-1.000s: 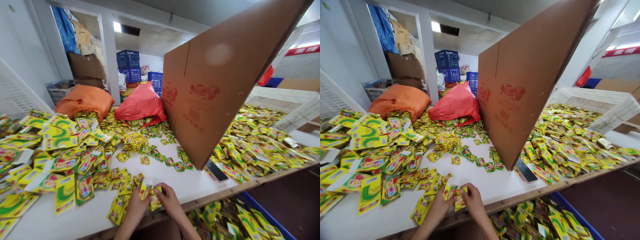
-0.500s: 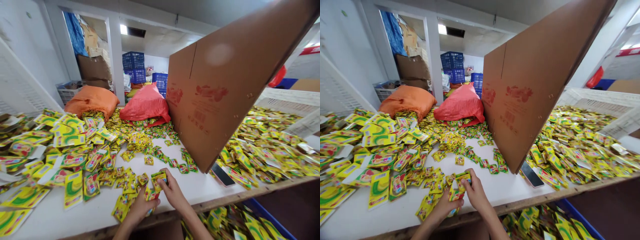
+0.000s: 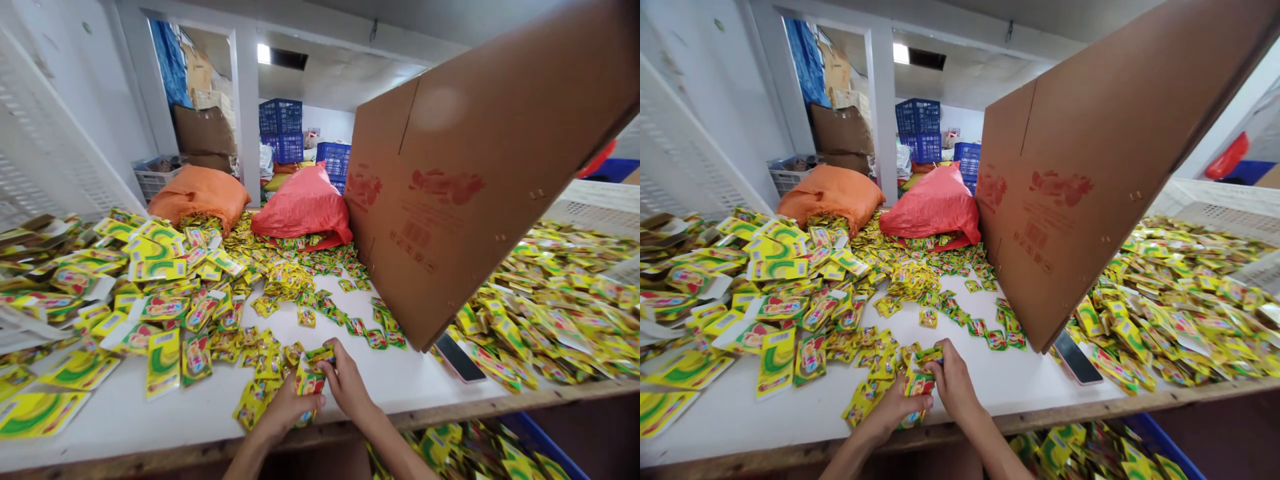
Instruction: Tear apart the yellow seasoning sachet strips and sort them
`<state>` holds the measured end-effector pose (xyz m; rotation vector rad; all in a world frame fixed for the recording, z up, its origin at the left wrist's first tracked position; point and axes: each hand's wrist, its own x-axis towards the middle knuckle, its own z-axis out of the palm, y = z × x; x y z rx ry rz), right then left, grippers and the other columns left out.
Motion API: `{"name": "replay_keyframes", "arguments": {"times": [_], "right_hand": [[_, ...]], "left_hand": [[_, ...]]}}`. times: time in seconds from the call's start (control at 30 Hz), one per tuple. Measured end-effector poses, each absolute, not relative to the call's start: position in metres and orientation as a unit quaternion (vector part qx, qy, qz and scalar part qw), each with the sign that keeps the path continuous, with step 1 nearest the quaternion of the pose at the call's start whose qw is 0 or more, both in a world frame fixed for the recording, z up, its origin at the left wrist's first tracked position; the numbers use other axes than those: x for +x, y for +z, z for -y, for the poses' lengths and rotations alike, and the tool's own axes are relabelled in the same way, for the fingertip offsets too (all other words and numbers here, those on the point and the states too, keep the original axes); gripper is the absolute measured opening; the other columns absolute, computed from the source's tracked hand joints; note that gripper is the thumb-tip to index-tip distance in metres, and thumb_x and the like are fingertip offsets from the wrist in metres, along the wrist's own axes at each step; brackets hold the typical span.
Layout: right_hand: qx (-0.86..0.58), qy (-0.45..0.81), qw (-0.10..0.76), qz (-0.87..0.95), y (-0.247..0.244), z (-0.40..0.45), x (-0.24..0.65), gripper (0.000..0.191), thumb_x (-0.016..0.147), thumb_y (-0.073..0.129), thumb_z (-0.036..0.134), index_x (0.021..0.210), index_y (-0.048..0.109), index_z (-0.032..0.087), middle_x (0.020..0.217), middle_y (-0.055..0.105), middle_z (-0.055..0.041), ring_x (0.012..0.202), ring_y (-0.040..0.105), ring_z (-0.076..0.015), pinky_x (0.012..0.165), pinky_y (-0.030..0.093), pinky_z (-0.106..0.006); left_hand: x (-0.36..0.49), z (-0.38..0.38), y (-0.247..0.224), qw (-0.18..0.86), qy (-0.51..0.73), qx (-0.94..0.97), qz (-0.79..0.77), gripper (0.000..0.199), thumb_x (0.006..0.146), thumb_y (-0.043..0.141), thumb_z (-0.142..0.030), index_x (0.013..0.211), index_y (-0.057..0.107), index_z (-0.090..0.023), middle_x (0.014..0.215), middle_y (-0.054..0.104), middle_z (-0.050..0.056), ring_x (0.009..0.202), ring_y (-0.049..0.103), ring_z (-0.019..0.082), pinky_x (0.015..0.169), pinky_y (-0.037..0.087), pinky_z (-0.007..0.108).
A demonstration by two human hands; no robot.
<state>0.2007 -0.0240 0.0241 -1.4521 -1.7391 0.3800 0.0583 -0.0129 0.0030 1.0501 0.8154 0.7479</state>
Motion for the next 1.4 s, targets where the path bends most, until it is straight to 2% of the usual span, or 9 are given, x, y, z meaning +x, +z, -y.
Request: {"name": "replay_keyframes", "arguments": {"times": [0.23,0.4,0.5,0.6,0.7,0.87,1.0,1.2,1.4], "right_hand": [[-0.565,0.149,0.313,0.749,0.051,0.025,0.205,0.013,0.079,0.042,0.009,0.083,0.047,0.021,0.081,0.05,-0.001,0.075,0.051,-0.0154,0.067,0.041,-0.025],[-0.602,0.128,0.252,0.747,0.071,0.029,0.19,0.013,0.076,0.047,0.009,0.076,0.051,0.021,0.085,0.049,-0.0027,0.077,0.052,-0.0169,0.07,0.041,-0.027],[-0.579,0.125,0.291,0.752,0.067,0.032,0.185,0.018,0.075,0.051,0.011,0.089,0.054,0.021,0.091,0.053,-0.0044,0.089,0.05,-0.0196,0.078,0.04,-0.03],[-0.576,0.127,0.344,0.731,0.058,0.038,0.187,0.022,0.08,0.05,0.016,0.101,0.052,0.021,0.095,0.055,-0.0049,0.092,0.049,-0.0202,0.081,0.039,-0.034],[-0.588,0.094,0.345,0.725,0.05,0.045,0.187,0.01,0.082,0.05,0.021,0.085,0.059,0.023,0.104,0.054,-0.0059,0.101,0.045,-0.0235,0.086,0.035,-0.04],[-0.588,0.14,0.327,0.726,0.041,0.053,0.18,0.022,0.085,0.046,0.026,0.07,0.061,0.022,0.119,0.048,-0.0049,0.112,0.037,-0.0269,0.088,0.033,-0.045],[-0.587,0.198,0.424,0.66,0.026,0.055,0.186,0.02,0.084,0.049,0.029,0.103,0.052,0.024,0.107,0.054,-0.007,0.104,0.046,-0.0231,0.089,0.036,-0.042],[-0.58,0.248,0.536,0.561,0.0,0.056,0.189,0.021,0.081,0.052,0.031,0.099,0.045,0.02,0.089,0.056,-0.0038,0.085,0.055,-0.0183,0.078,0.044,-0.03],[-0.58,0.257,0.51,0.581,-0.003,0.05,0.192,0.018,0.081,0.052,0.033,0.09,0.054,0.018,0.08,0.062,-0.0028,0.076,0.057,-0.0176,0.07,0.045,-0.027]], "left_hand": [[0.059,0.01,-0.007,0.733,0.333,0.481,-0.346,0.038,0.058,0.068,-0.019,0.093,0.054,-0.015,0.071,0.057,-0.001,0.062,0.052,0.013,0.057,0.045,0.026],[0.059,0.011,-0.005,0.714,0.342,0.504,-0.345,0.036,0.059,0.068,-0.017,0.093,0.058,-0.015,0.08,0.064,0.002,0.074,0.057,0.017,0.069,0.045,0.027],[0.056,0.012,0.0,0.688,0.376,0.518,-0.341,0.038,0.061,0.067,-0.017,0.098,0.059,-0.016,0.094,0.065,0.004,0.092,0.056,0.021,0.082,0.042,0.029],[0.055,0.012,0.0,0.692,0.377,0.517,-0.335,0.039,0.064,0.066,-0.02,0.102,0.058,-0.016,0.095,0.065,0.005,0.092,0.057,0.022,0.081,0.043,0.03],[0.056,0.013,-0.004,0.688,0.379,0.531,-0.317,0.039,0.066,0.067,-0.023,0.103,0.059,-0.014,0.093,0.066,0.005,0.088,0.058,0.022,0.078,0.044,0.03],[0.055,0.013,-0.009,0.638,0.403,0.574,-0.319,0.035,0.067,0.066,-0.024,0.1,0.06,-0.013,0.097,0.065,0.006,0.094,0.056,0.024,0.086,0.042,0.033],[0.053,0.013,-0.011,0.665,0.437,0.517,-0.315,0.056,0.068,0.066,-0.027,0.119,0.045,-0.016,0.114,0.059,0.01,0.103,0.054,0.024,0.09,0.041,0.035],[0.053,0.019,-0.008,0.64,0.463,0.528,-0.312,0.054,0.076,0.059,-0.029,0.122,0.032,-0.02,0.114,0.058,0.011,0.1,0.057,0.02,0.09,0.041,0.035],[0.044,0.024,-0.002,0.541,0.427,0.625,-0.366,0.021,0.081,0.051,-0.032,0.095,0.057,-0.018,0.102,0.062,0.008,0.097,0.057,0.022,0.086,0.043,0.03]]}}
